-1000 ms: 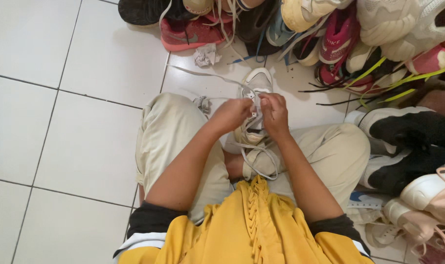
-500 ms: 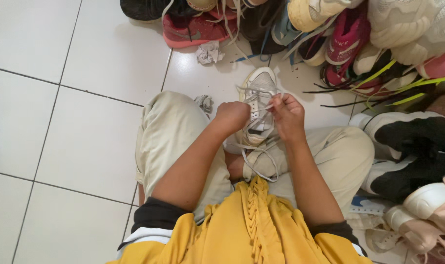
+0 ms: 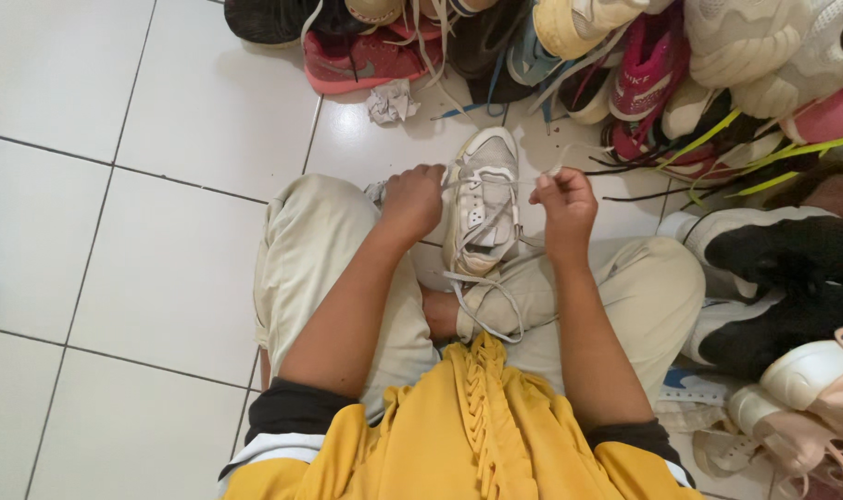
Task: The person laces a shoe by hand while sitting on the floor, pulling the laces through the eyelets and crossing them over the tongue.
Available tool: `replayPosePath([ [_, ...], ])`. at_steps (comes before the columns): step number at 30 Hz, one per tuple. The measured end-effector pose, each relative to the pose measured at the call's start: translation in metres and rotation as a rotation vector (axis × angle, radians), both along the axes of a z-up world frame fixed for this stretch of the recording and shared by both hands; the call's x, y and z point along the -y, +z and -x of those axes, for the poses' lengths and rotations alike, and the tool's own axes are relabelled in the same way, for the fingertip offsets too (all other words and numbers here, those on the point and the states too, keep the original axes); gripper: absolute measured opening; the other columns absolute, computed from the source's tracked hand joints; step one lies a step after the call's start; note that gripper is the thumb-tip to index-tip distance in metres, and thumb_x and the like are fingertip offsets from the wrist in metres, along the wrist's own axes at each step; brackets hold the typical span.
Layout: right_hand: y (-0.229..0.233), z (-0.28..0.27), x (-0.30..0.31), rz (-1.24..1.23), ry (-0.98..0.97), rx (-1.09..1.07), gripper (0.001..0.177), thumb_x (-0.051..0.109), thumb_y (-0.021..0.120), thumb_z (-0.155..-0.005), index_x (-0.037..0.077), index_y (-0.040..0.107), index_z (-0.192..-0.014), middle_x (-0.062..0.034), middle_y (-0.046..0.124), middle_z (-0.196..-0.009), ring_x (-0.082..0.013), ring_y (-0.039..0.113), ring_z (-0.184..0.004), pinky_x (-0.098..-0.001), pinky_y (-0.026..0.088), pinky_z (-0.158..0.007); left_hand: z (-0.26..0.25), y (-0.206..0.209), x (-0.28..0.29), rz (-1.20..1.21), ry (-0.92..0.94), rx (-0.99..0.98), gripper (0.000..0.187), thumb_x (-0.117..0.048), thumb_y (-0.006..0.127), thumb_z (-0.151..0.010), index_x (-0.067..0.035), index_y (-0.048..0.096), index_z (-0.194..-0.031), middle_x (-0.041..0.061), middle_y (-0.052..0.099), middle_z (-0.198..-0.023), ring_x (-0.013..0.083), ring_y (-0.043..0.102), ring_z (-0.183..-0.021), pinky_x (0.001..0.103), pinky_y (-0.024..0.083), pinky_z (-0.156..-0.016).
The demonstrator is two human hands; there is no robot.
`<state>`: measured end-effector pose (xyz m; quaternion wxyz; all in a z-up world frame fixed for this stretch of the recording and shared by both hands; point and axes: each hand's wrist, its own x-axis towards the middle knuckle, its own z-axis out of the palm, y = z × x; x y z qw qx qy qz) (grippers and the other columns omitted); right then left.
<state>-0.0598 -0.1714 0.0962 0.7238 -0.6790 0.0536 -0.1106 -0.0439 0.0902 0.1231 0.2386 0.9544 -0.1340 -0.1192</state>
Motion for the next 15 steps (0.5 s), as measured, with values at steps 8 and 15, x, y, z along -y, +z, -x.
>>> replayPosePath([
  [8,-0.01,0.024,-0.059,0.716,0.078,0.386,0.009,0.007,0.08,-0.091,0.009,0.07,-0.09,-0.0049,0.06,-0.08,-0.0257,0.065,-0.073,-0.0348,0.055,-0.064,0.005,0.022,0.041,0.769,0.079,-0.245,0.035,-0.031,0.055,-0.102,-0.005,0.072,-0.118,0.026,0.073,-0.108,0.0494,0.067,-0.109,0.059,0.05,-0.099],
  [15,-0.03,0.032,-0.07,0.935,0.184,0.494,0.006,0.021,0.074,-0.096,0.016,0.072,-0.094,0.0006,0.06,-0.08,-0.0222,0.066,-0.075,-0.0328,0.055,-0.068,-0.01,0.018,0.033,1.198,0.389,-0.125,0.022,-0.027,0.057,-0.107,-0.014,0.074,-0.106,0.005,0.077,-0.096,0.0141,0.07,-0.09,0.033,0.057,-0.093],
])
